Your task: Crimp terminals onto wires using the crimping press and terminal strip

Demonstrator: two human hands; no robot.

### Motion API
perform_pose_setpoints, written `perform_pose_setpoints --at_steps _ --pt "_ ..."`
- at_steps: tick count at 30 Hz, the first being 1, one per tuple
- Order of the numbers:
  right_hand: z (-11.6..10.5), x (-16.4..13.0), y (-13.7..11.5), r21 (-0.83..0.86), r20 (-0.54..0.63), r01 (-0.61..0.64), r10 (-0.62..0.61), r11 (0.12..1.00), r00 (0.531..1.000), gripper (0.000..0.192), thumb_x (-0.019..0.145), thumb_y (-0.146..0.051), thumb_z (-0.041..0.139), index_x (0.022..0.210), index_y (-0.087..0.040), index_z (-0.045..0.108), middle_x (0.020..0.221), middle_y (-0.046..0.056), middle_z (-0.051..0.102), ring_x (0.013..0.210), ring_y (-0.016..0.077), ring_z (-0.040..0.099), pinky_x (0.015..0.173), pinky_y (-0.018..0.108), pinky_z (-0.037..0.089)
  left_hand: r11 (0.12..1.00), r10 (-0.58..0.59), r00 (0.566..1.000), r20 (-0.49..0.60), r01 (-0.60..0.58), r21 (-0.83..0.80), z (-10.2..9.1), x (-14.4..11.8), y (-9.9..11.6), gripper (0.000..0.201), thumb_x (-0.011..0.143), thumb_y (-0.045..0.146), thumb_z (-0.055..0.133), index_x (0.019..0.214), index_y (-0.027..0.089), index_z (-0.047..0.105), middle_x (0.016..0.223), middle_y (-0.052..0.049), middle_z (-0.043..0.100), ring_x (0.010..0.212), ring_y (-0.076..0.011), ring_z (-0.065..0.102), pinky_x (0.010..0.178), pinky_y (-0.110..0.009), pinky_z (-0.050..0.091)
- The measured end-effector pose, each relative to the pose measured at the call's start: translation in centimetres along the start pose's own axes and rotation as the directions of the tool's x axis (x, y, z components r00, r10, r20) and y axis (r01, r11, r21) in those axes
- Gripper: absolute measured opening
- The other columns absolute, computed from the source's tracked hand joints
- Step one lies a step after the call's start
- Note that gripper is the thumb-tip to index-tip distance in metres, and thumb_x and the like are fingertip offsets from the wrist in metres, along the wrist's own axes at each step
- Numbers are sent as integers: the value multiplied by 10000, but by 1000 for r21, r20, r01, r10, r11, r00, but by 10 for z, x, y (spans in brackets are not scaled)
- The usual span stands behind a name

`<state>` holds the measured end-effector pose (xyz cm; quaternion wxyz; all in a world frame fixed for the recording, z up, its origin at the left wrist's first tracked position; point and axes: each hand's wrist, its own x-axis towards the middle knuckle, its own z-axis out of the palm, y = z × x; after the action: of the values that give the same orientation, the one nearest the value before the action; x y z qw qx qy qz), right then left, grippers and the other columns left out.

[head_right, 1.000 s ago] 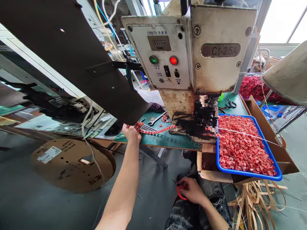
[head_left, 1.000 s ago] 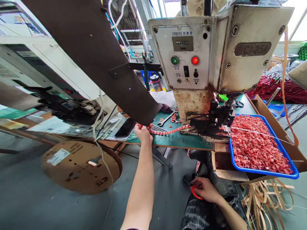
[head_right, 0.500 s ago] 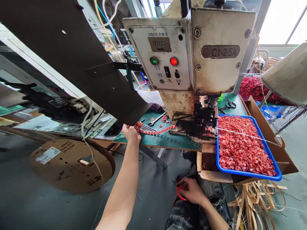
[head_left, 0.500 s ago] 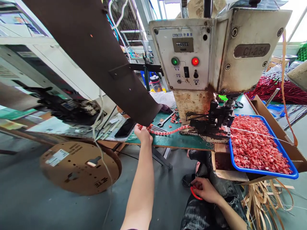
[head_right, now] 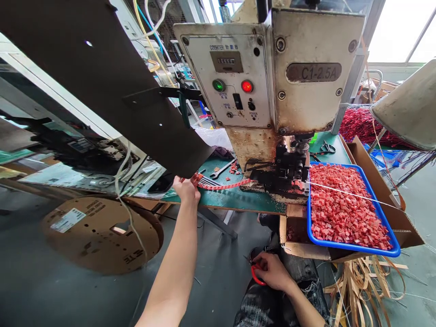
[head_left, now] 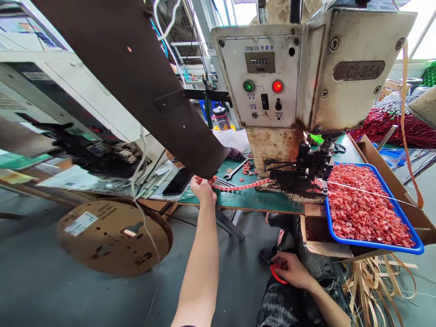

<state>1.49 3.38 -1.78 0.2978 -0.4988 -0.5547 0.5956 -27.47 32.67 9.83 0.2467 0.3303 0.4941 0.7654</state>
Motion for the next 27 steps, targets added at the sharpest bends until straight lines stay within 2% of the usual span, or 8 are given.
perform_pose_setpoints --at_steps 7,17,27 --pt "0 -1 -3 1 -4 3 -3 1000 1000 259 785 -189 686 1030 -158 764 714 -10 640 657 133 575 631 240 429 1000 -19 999 -35 18 -24 2 -2 2 244 625 221 580 765 238 381 717 37 502 598 -101 576 603 -216 507" --pt "1 -1 -4 7 -1 -10 10 1000 1000 249 772 -168 685 1012 -157 752 690 -25 591 649 125 535 619 238 408 998 -30 998 -62 27 -54 2 -1 0 206 626 131 561 767 224 442 720 29 542 638 -119 601 645 -240 528" --pt "0 -1 -4 -1 5 -15 15 1000 1000 275 778 -204 669 1036 -151 748 703 -18 584 653 126 511 615 237 381 1000 -14 1000 -27 14 -5 -3 6 -9 228 686 151 613 809 215 433 762 30 548 624 -95 570 678 -236 531"
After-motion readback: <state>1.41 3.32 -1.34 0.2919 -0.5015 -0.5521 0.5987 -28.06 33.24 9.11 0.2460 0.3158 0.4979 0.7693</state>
